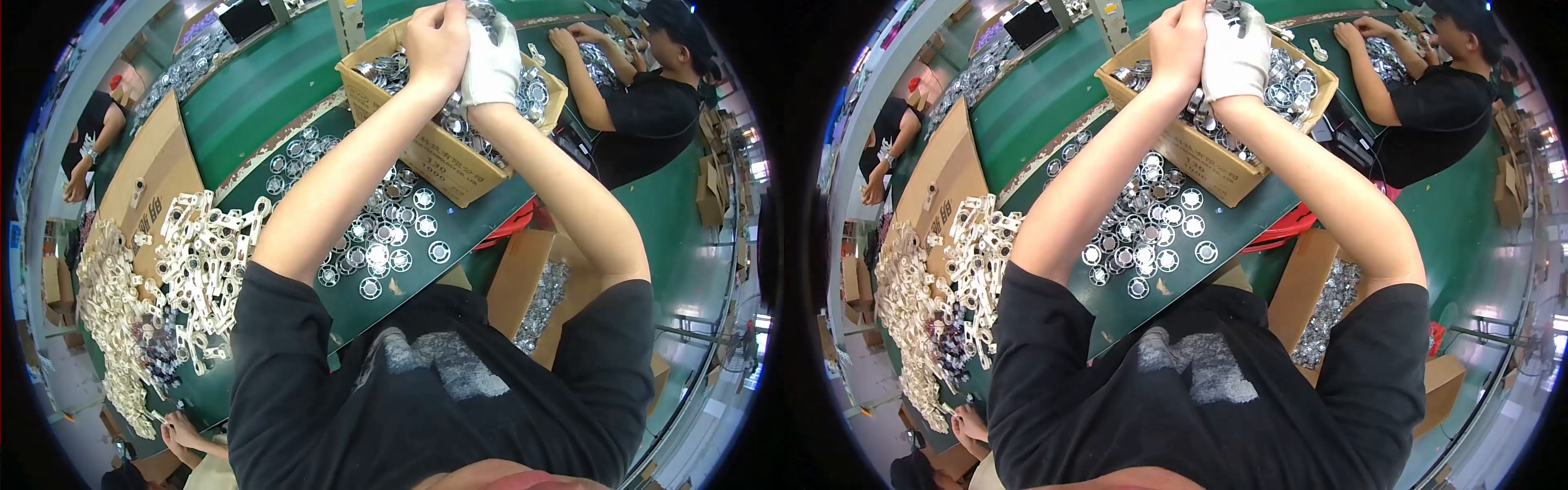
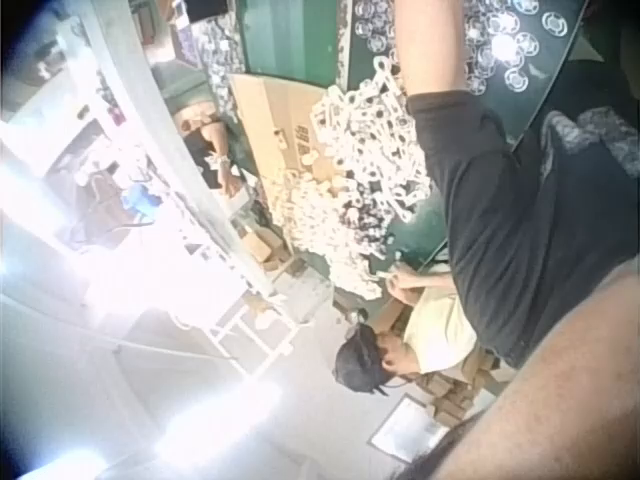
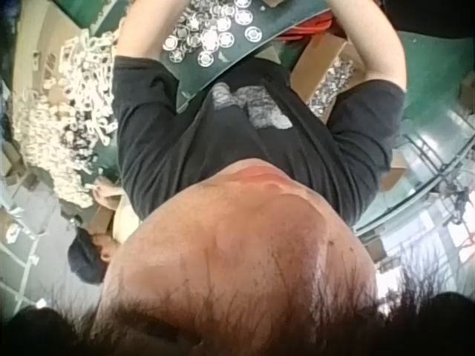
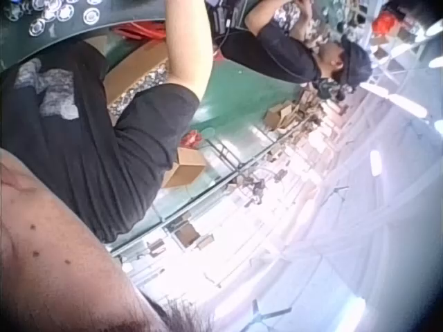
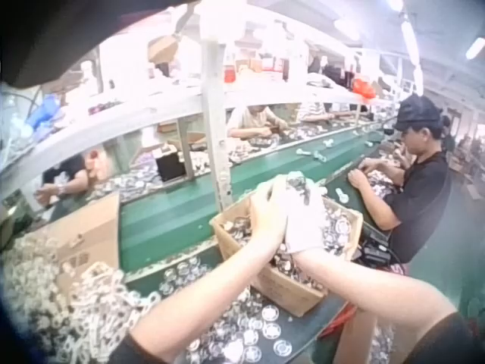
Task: The person assembles small electronic components by hand, combining metal parts and plastic parts from a cardboard box at an industrial workstation.
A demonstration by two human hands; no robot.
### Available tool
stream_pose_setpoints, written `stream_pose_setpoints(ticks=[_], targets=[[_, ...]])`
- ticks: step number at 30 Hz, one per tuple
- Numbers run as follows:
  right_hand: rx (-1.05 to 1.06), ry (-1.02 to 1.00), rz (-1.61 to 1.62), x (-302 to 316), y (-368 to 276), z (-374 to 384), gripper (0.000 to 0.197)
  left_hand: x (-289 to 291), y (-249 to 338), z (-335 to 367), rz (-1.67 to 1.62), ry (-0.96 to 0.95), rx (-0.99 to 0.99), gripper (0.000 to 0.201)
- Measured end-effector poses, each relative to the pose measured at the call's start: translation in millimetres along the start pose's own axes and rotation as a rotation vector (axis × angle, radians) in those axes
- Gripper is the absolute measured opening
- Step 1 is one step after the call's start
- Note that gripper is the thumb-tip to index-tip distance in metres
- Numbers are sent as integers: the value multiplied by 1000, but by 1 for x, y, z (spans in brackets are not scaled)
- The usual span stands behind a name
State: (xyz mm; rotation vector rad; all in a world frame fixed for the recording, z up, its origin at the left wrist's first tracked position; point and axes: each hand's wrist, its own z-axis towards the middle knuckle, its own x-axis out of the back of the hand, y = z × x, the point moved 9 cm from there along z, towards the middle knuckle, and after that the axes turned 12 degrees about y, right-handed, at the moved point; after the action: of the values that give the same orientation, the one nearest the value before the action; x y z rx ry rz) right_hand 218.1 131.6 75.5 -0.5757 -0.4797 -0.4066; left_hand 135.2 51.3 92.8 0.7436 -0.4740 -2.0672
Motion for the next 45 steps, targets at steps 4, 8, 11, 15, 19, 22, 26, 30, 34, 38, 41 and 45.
stream_pose_setpoints(ticks=[4,8,11,15,19,22,26,30,34,38,41,45], targets=[[281,261,-330,30,-28,10,23,-18,-7,7,-31,-85,465,35],[114,283,101,41,-31,29,21,-16,-5,24,-71,-3,457,33],[-155,287,554,40,-10,37,26,-18,-1,32,-111,35,409,33],[-227,428,831,48,-8,35,41,-16,16,38,-183,49,374,32],[-195,378,918,57,-36,39,39,-8,30,49,-268,46,394,30],[-175,370,978,67,-62,37,38,5,40,61,-253,12,326,30],[-139,380,912,79,-97,21,38,44,78,67,-219,105,260,32],[-84,335,979,68,-144,-13,41,96,100,60,-229,124,275,33],[2,272,871,66,-179,-68,43,161,110,33,-49,164,243,33],[-127,72,814,22,-168,-121,47,207,81,-18,186,243,243,39],[-120,86,837,-4,-147,-151,40,222,50,-54,167,240,316,28],[-260,14,872,-31,-108,-186,39,222,26,-93,195,193,349,28]])
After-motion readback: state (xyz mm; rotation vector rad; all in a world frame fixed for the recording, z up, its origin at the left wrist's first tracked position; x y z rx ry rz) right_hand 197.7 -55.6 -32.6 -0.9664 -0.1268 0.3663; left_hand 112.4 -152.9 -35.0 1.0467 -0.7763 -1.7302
